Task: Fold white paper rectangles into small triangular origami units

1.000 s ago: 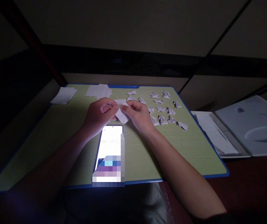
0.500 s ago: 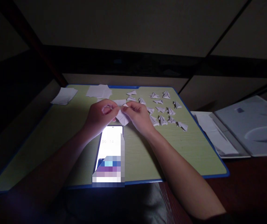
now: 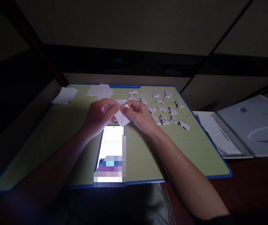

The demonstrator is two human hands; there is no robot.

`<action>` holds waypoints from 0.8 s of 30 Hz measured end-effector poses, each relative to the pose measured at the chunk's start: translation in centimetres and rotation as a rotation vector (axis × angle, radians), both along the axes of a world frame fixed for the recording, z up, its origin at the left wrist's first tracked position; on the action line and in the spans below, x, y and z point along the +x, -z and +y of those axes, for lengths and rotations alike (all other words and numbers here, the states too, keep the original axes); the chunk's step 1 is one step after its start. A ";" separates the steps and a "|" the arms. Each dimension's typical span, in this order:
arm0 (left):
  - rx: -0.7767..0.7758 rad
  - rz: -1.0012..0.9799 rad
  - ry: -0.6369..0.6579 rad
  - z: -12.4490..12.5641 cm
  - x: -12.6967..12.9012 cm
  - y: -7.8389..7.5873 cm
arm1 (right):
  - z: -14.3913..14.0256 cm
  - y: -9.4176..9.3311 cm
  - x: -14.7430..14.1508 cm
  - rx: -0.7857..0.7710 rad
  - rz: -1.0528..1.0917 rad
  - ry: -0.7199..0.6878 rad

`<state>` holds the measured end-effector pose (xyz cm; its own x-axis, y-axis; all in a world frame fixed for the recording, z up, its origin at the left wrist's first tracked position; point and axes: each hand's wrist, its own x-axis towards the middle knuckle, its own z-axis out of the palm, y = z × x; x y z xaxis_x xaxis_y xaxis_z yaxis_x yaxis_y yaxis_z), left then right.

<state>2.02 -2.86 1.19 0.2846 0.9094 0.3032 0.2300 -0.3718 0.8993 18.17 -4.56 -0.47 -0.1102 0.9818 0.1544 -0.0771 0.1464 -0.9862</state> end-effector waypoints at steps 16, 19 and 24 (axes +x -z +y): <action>-0.014 0.013 0.039 -0.1 0.1 0.1 | 0.0 0.0 -0.5 0.090 -0.057 0.172; -0.031 0.012 0.042 -0.2 0.2 0.0 | -0.2 0.0 -0.7 0.107 -0.050 0.204; -0.044 -0.007 0.024 -0.1 0.1 0.0 | -0.2 -0.1 -0.5 0.090 -0.038 0.164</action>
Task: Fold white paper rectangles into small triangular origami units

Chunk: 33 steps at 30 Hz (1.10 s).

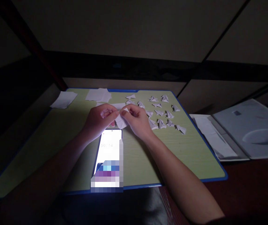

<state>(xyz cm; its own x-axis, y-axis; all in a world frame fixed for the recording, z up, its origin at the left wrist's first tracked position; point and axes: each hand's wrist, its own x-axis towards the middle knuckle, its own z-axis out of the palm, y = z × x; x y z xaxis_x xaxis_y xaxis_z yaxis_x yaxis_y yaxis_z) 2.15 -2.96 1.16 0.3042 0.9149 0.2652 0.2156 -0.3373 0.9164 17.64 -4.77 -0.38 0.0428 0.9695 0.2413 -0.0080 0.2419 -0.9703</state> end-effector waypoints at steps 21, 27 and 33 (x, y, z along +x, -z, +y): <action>0.154 -0.079 -0.064 0.6 -0.3 0.3 | 0.5 0.2 0.4 0.104 -0.060 0.045; 0.135 -0.074 -0.035 0.7 -0.3 0.1 | 0.3 0.0 0.5 0.118 -0.113 0.047; 0.156 -0.044 -0.024 0.8 -0.6 0.2 | 0.4 0.0 0.6 0.106 -0.115 0.047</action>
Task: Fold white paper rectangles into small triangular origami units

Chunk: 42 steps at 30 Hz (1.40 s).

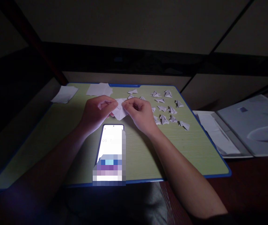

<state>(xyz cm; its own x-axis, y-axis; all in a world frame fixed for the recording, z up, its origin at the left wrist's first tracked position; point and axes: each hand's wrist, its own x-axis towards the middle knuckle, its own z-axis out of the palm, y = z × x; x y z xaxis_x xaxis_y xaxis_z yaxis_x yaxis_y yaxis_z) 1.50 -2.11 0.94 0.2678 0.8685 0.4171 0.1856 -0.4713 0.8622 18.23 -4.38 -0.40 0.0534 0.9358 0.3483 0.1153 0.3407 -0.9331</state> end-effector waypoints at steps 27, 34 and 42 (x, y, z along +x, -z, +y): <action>0.314 0.239 -0.152 0.6 -0.2 0.9 | 0.0 0.1 -0.2 -0.085 -0.006 -0.056; 0.374 0.344 -0.095 0.7 -0.5 0.8 | 0.3 0.1 0.1 -0.067 -0.059 0.011; 0.383 0.453 -0.117 0.6 -0.6 0.9 | 0.2 0.2 0.1 -0.005 -0.176 0.024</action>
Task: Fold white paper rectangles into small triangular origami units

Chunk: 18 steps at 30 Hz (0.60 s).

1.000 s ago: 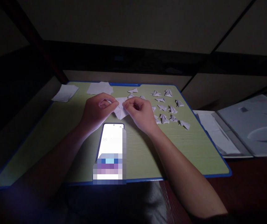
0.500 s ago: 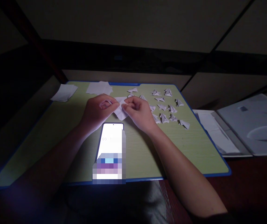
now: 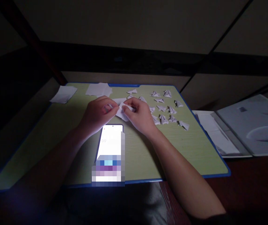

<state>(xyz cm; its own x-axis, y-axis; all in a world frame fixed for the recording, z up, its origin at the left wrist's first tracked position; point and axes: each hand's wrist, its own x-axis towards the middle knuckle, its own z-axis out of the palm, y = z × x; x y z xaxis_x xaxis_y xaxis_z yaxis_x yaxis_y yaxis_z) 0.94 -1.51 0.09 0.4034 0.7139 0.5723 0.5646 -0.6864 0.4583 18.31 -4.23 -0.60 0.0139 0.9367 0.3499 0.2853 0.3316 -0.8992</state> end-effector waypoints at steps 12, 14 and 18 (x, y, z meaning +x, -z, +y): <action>-0.102 -0.095 0.029 0.2 -0.1 0.2 | 0.2 0.3 0.2 -0.014 -0.007 0.025; -0.203 -0.146 0.042 0.2 0.0 0.5 | 0.3 0.3 0.2 -0.039 0.051 0.011; -0.378 -0.247 0.121 0.1 0.3 0.9 | 0.4 0.3 0.1 -0.083 0.123 0.008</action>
